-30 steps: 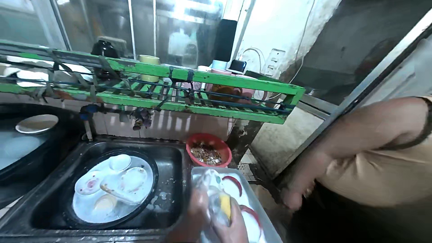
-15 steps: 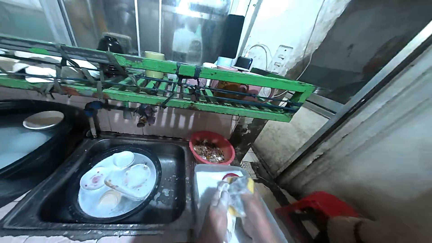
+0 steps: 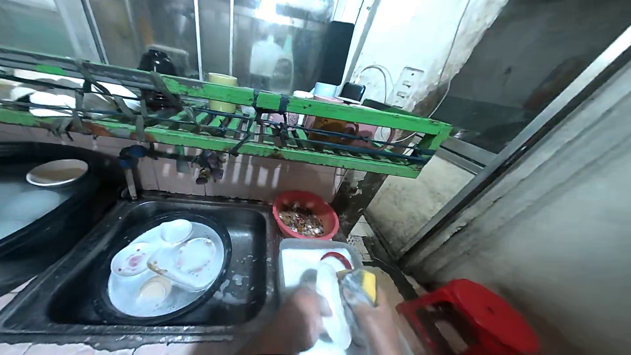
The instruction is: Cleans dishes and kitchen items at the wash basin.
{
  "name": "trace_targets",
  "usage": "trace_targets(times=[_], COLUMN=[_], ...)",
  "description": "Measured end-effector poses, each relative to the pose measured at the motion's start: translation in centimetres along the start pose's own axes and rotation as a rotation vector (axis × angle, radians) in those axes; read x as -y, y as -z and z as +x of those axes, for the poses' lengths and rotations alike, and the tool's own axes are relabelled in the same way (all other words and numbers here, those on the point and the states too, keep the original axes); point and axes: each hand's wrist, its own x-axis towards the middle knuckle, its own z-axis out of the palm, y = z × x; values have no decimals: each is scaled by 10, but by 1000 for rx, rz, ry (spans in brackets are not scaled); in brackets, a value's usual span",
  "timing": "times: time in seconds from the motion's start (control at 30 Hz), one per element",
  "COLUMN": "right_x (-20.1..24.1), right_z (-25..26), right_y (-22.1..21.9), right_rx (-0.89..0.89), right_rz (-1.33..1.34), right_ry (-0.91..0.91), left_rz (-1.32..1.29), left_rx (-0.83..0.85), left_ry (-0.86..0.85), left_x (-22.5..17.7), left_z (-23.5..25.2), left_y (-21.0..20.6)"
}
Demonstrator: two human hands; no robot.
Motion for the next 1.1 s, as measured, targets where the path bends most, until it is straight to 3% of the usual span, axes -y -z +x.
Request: trace_targets(times=[0.13,0.23,0.3,0.37,0.5,0.53,0.63,0.67,0.77,0.83,0.87,0.93,1.0,1.1], right_x=[20,2,-2,13,34,30,13,12,29,38,38,28,14,14], right_z=[-34,7,28,14,-32,-28,12,16,-17,-36,-35,-17,1,-29], right_y=[-8,5,13,17,5,3,8,12,15,10,9,12,14,-8], right_rx=[131,32,-51,-30,140,119,-13,-31,65,169,158,49,-50,-39], right_rz=[-28,148,214,105,-36,24,214,207,39,-23,-14,50,116,222], right_ry=[273,76,-9,40,461,417,46,14,277,492,487,259,106,177], left_rz=[355,581,551,541,478,441,403,388,400,414,359,201,-77,-263], left_rx=[89,206,265,249,276,274,248,247,293,345,343,266,148,1], left_ry=[-61,-155,-206,-141,24,18,-26,-7,76,0,-22,32,-37,-236], left_x=[19,20,22,20,7,8,13,13,10,11,10,11,14,14], left_z=[-13,-26,-30,-29,-25,-25,-24,-24,-24,-30,-33,-32,-31,-23], left_y=[-6,-5,-4,-1,1,1,-3,-5,-6,-2,-2,-8,-17,-29])
